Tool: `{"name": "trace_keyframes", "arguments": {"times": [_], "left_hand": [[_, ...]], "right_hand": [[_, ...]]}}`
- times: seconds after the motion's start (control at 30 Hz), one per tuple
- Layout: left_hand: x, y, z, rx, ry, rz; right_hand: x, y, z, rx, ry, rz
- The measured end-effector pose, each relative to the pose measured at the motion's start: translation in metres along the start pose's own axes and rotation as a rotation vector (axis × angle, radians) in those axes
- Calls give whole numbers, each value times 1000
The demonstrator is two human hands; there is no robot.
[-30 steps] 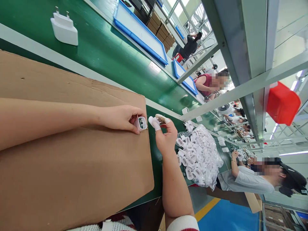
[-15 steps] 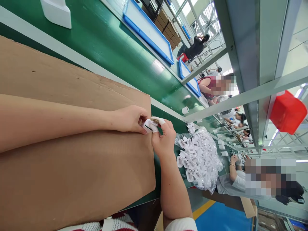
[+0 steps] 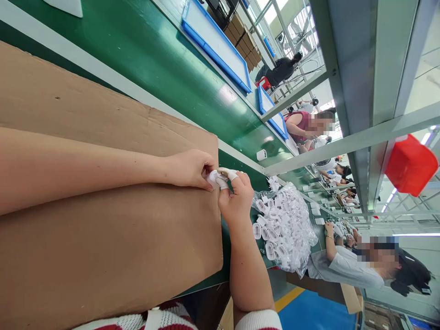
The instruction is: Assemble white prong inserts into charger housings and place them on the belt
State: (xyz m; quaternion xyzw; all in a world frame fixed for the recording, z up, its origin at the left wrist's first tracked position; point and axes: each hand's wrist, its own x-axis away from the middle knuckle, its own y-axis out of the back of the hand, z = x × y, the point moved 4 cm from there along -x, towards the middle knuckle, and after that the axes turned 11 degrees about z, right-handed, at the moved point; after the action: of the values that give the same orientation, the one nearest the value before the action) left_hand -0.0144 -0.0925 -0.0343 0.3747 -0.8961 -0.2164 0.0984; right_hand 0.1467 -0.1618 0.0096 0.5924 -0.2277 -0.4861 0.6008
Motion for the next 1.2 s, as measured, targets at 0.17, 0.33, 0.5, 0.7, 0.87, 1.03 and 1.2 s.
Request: {"name": "trace_keyframes", "arguments": {"times": [0.17,0.33,0.5,0.7,0.87,1.03,1.2], "left_hand": [[-5,-4,10,-9,15,-10],[-3,-5,9,2,8,-13],[1,-4,2,-29,25,-23],[0,-4,-1,-84,19,-18],[-1,-6,-2,-93,-48,140],[2,-5,0,-212,-67,136],[0,-9,6,-200,26,113]], "right_hand": [[-4,0,2,27,-11,44],[-7,2,-2,-60,-103,108],[-5,2,-3,-64,-141,107],[0,-8,-7,19,-189,56],[6,-17,-7,-44,-259,43],[53,18,-33,-50,-271,-79],[186,118,-108,33,-1264,-418]]}}
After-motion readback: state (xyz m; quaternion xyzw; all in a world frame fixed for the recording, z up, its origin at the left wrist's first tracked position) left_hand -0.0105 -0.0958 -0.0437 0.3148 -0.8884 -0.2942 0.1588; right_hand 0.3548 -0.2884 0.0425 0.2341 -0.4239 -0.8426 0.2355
